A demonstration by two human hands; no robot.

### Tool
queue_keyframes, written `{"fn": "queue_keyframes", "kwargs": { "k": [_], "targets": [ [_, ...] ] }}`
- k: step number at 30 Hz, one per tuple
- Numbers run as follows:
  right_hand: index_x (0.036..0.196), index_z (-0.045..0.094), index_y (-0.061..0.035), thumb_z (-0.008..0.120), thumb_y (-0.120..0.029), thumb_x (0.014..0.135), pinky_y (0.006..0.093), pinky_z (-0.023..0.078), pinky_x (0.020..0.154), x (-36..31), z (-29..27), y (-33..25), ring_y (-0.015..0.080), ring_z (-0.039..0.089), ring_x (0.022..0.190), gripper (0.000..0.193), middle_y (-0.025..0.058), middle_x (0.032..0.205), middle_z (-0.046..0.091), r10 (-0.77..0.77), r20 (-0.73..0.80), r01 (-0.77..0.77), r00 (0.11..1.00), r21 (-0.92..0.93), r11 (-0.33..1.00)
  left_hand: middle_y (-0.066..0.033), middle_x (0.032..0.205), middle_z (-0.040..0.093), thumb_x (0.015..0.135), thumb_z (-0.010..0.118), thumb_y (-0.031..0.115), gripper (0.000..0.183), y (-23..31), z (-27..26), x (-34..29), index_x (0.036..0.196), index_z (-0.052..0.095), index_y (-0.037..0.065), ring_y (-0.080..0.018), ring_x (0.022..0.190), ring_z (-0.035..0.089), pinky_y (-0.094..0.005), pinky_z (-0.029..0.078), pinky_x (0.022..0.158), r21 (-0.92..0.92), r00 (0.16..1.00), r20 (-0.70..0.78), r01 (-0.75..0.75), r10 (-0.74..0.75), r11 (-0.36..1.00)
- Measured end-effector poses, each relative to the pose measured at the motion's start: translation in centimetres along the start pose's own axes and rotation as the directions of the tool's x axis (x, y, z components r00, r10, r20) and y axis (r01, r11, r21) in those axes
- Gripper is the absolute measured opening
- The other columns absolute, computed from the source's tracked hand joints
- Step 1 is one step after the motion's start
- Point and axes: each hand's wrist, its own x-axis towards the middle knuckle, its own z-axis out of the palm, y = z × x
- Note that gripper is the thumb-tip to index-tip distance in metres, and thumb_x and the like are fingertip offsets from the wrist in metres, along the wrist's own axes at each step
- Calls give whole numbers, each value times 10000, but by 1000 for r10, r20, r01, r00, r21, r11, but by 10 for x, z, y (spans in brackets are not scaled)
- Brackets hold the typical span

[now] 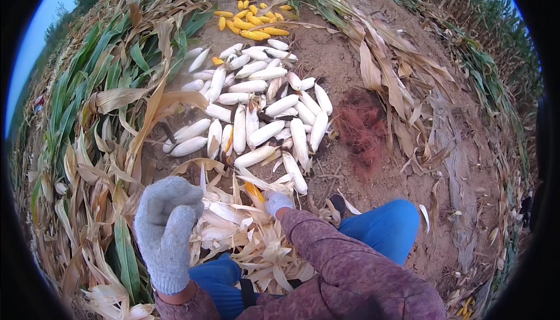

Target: The person sits on the ground in a cornfield and shucks corn cobs by hand, removing the husks to reveal the kernels. They place the shucked cobs into a growing pile and discard the husks nearby.

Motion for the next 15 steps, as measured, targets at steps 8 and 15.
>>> {"fn": "queue_keyframes", "kwargs": {
  "k": [8, 15],
  "targets": [
    [1345, 682, -75, 729, -401, 893, 511, 575, 997, -11, -13, -42, 403, 722, 1158, 560, 234, 1249, 740, 117, 108, -111, 987, -54, 992, -145, 1120, 746, 910, 742, 94, 375, -2, -1, 5, 1248, 635, -28, -220, 1020, 739, -364, 608, 920, -34, 983, 120, 144, -139, 989],
    [1392, 642, -61, 801, -498, 826, 493, 542, 1058, -14, -14, -55, 414, 692, 1218, 732, 246, 1309, 713, 187, 150, -186, 971, -21, 982, -121, 1197, 737, 939, 742, 27, 311, -13, 1, 11, 1239, 671, -24, -185, 1047, 731, -343, 582, 955, 79, 964, 237, 104, -120, 991]
  ]
}}
